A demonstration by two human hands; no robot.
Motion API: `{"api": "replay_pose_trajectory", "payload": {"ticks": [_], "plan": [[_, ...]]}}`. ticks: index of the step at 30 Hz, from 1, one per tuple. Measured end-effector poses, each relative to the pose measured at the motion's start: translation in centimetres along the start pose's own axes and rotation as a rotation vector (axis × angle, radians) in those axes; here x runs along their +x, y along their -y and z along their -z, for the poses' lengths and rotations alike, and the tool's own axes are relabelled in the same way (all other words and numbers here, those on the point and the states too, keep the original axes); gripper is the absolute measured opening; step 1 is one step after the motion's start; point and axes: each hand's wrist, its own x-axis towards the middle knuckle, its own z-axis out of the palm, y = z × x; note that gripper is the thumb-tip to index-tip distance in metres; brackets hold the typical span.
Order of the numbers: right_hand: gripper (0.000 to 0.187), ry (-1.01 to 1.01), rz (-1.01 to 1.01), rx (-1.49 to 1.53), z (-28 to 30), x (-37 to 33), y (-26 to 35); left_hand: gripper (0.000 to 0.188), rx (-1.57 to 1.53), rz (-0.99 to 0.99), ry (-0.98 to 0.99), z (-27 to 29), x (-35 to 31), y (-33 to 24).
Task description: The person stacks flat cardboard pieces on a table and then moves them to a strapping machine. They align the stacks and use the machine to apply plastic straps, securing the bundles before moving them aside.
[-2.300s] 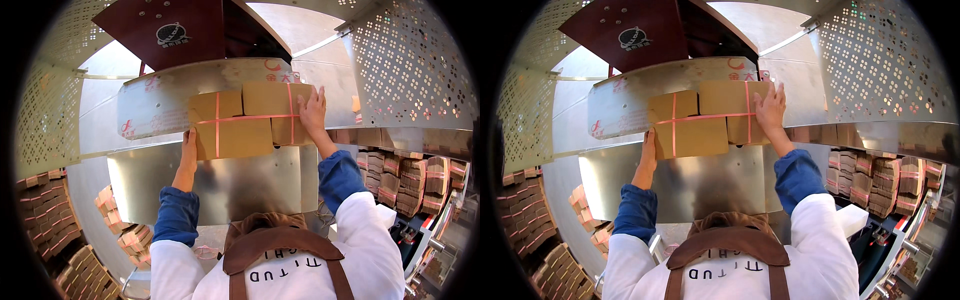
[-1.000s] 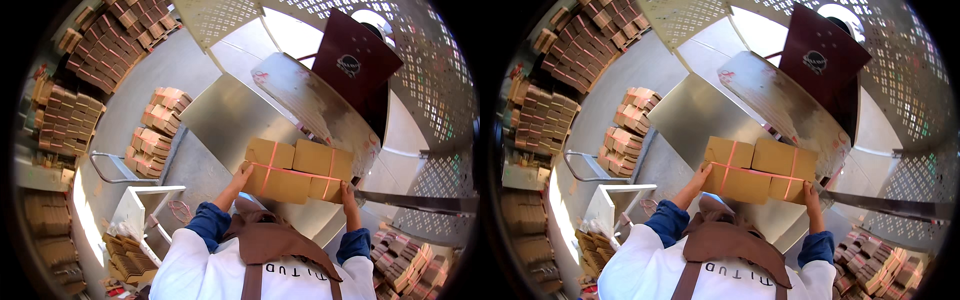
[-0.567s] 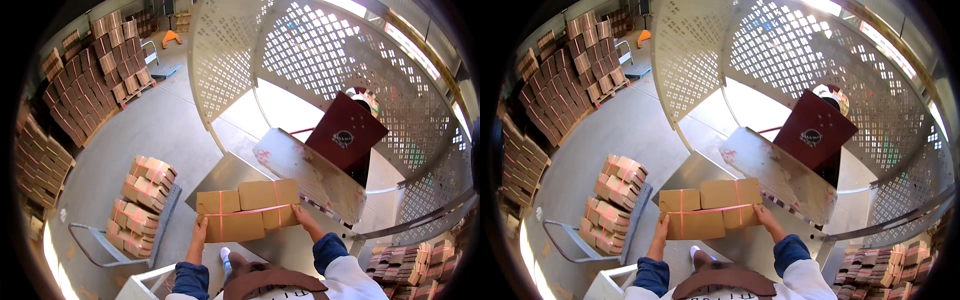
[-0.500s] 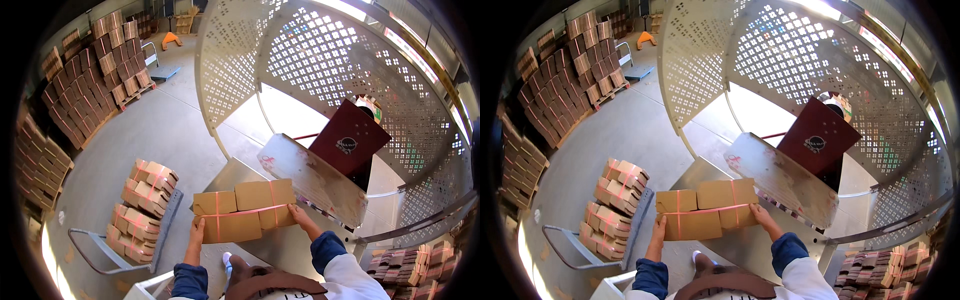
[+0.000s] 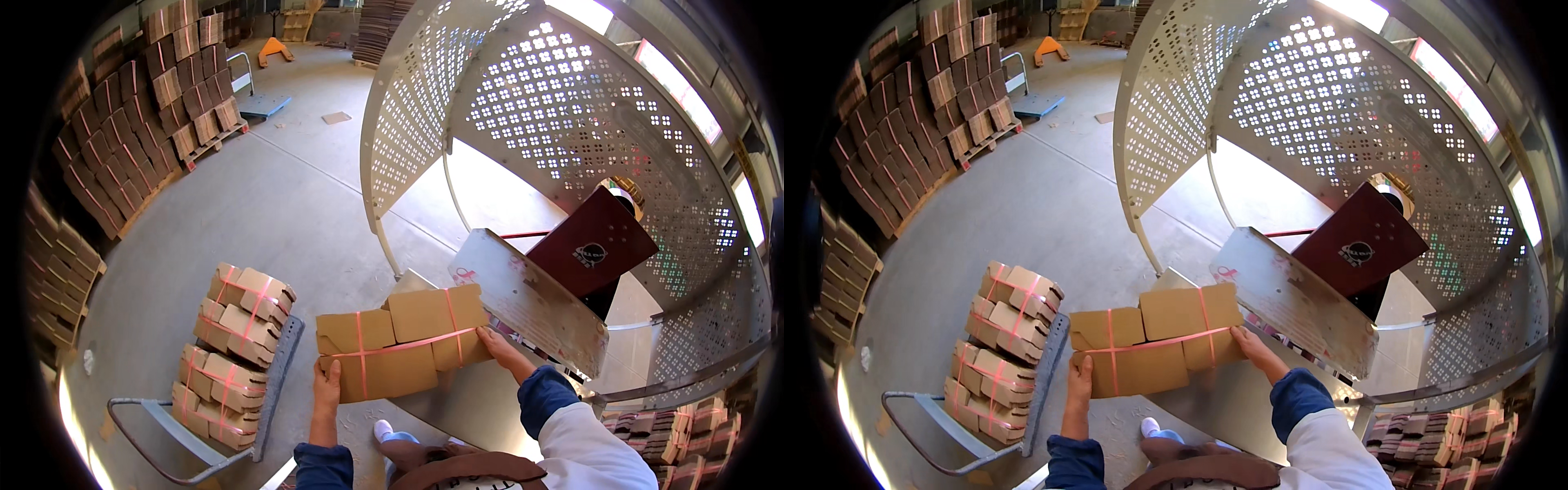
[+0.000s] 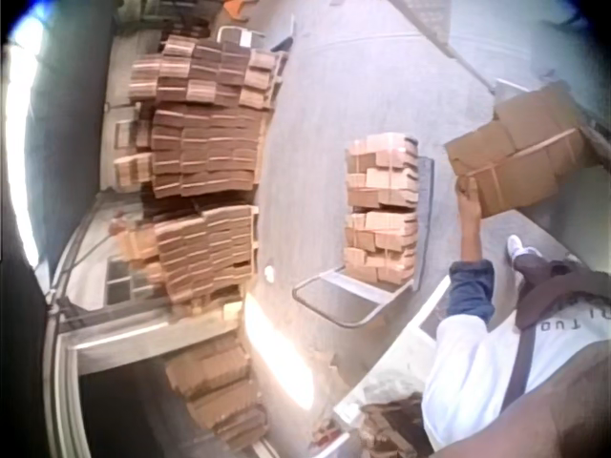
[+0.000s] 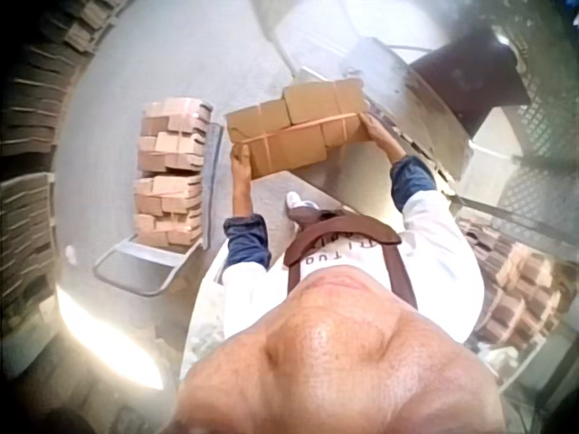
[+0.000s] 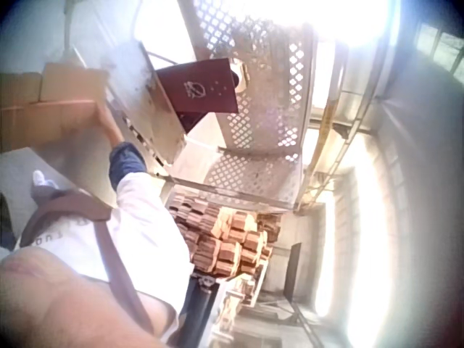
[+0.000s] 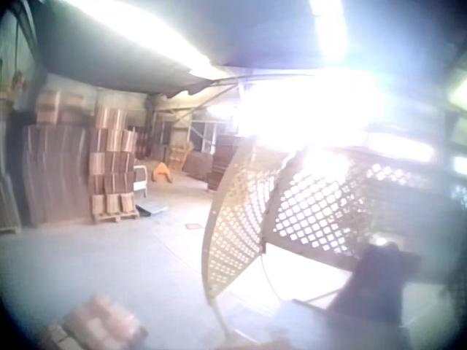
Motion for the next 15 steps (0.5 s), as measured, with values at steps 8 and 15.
{"api": "replay_pose_trajectory", "payload": {"ticks": [8,15], "plan": [[0.064,0.034,-0.070,0.037,0.2,-1.1,1.0,0.085,0.090,0.003,-0.069,-0.2,-0.2,0.2],[0.074,-0.097,0.046,-0.002,0.8,3.2,-4.8,0.088,0.675,-0.183,-0.393,-0.4,-0.7,1.1]]}}
